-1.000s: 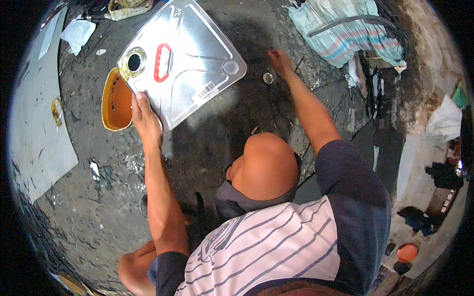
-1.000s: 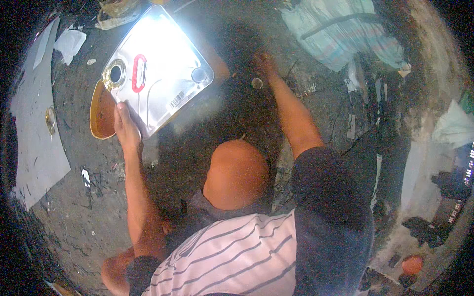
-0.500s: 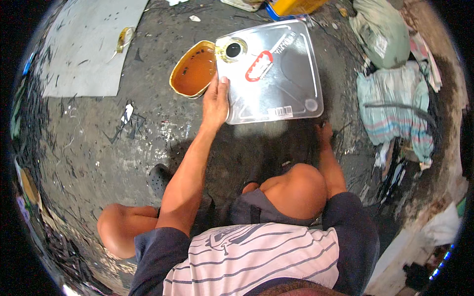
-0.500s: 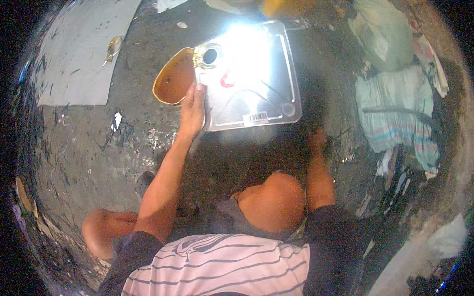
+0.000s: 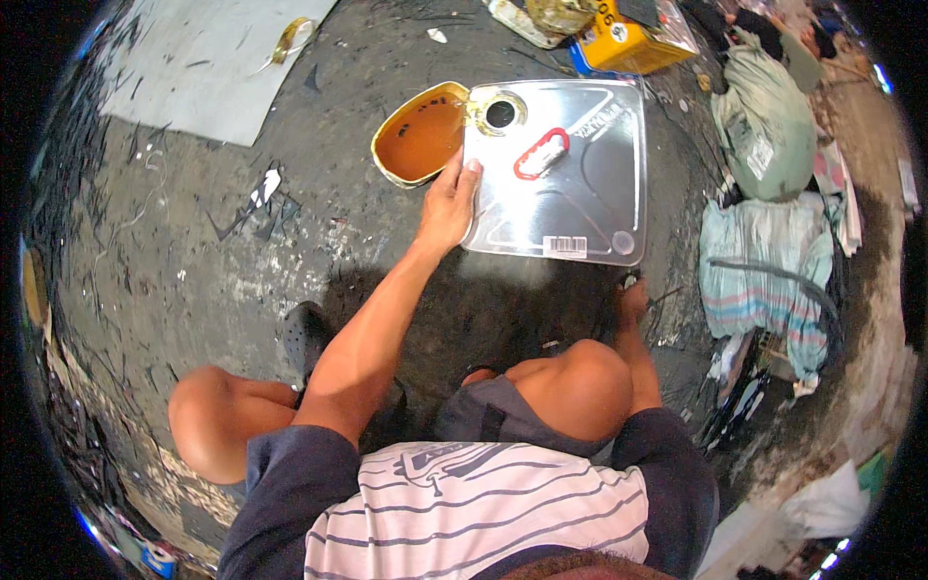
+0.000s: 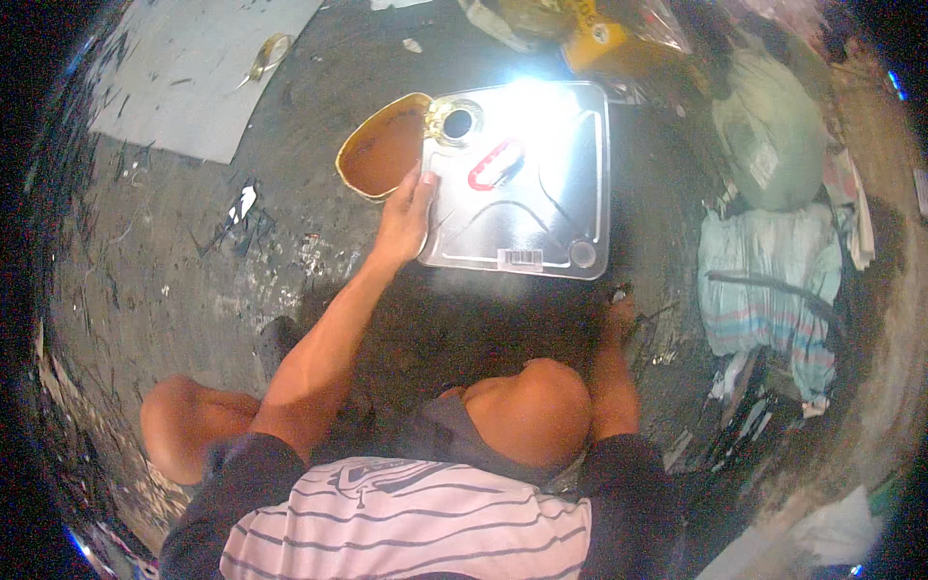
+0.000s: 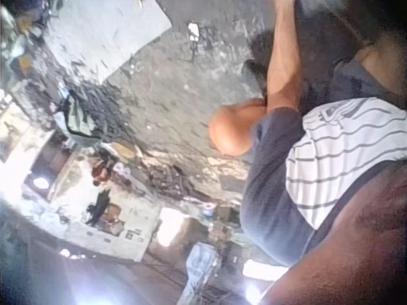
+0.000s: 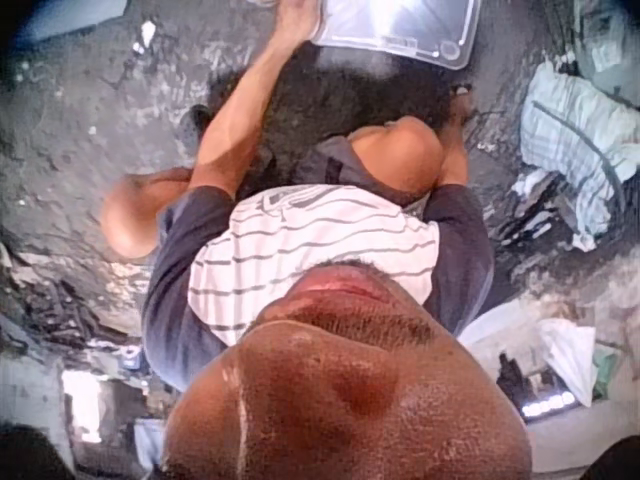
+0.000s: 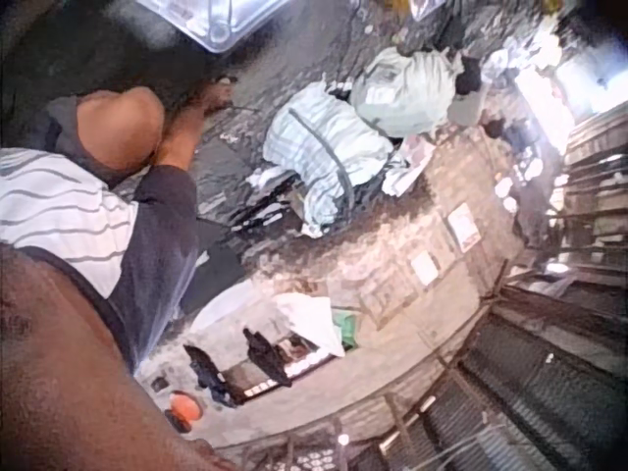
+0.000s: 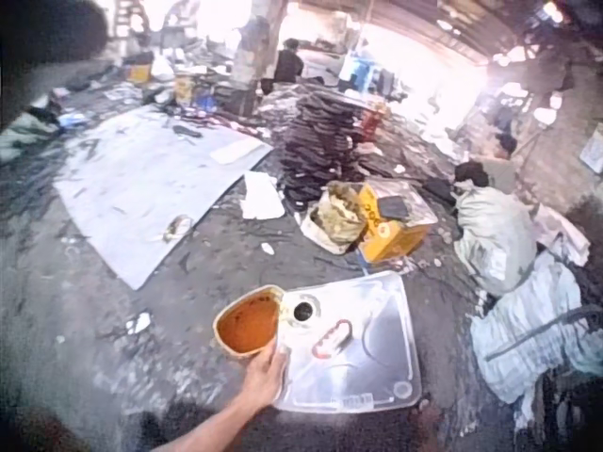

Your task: The person pours a brown liquid from a yellow tin into a small container, then uses a brush to apply the liquid to the soles of several black flip-flops. The person handles each flip-flop one at a time, repeatedly dipping the brush and coating the sole before setting it aside.

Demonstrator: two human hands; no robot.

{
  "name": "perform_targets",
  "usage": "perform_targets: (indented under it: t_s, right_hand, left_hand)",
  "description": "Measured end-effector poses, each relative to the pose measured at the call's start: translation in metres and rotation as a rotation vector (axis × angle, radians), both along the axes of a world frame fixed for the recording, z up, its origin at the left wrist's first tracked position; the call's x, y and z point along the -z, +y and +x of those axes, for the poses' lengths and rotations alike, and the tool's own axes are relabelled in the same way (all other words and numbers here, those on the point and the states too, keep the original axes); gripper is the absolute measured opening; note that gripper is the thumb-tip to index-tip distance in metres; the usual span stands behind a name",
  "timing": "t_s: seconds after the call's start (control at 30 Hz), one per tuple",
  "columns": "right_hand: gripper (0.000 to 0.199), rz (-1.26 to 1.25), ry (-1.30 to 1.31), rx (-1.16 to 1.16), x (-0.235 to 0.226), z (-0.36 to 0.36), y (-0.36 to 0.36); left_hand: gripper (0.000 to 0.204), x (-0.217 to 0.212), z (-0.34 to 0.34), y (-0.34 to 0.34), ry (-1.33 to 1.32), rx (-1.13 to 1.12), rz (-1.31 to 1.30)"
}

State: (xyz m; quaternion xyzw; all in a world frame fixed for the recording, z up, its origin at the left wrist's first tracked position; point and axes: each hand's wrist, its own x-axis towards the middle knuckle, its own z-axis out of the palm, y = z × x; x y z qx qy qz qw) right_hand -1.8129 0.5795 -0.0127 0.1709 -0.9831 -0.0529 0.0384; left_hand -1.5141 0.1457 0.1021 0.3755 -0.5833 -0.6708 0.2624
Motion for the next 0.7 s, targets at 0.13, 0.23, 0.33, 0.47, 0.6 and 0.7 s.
perform_targets:
  t_s: [0.13,0.23,0.33,0.47,0.6,0.7]
  right_hand:
    - [0.037,0.375,-0.076,-0.063,-0.011,0.011,-0.014]
    - [0.037,0.340,0.123,-0.077,-0.004,0.013,0.001]
    - [0.034,-0.080,0.087,-0.014,-0.018,-0.001,-0.013]
    - [0.028,-0.464,-0.009,-0.129,-0.105,-0.015,-0.106]
    - [0.029,-0.625,0.089,-0.313,-0.186,-0.057,-0.160]
    - [0.035,-0.807,0.089,-0.468,-0.272,-0.042,-0.243]
  left_hand:
    - [0.054,0.013,0.003,-0.002,0.018,-0.009,-0.015]
    - [0.054,0.007,0.003,-0.001,0.022,0.002,0.004]
    - [0.053,0.004,0.001,-0.002,-0.007,0.026,0.017]
    - [0.052,0.004,0.010,-0.002,-0.008,-0.020,0.013]
    - [0.055,0.016,0.001,-0.002,0.032,0.003,-0.013]
    - [0.056,0.023,0.001,-0.002,0.032,-0.017,0.000]
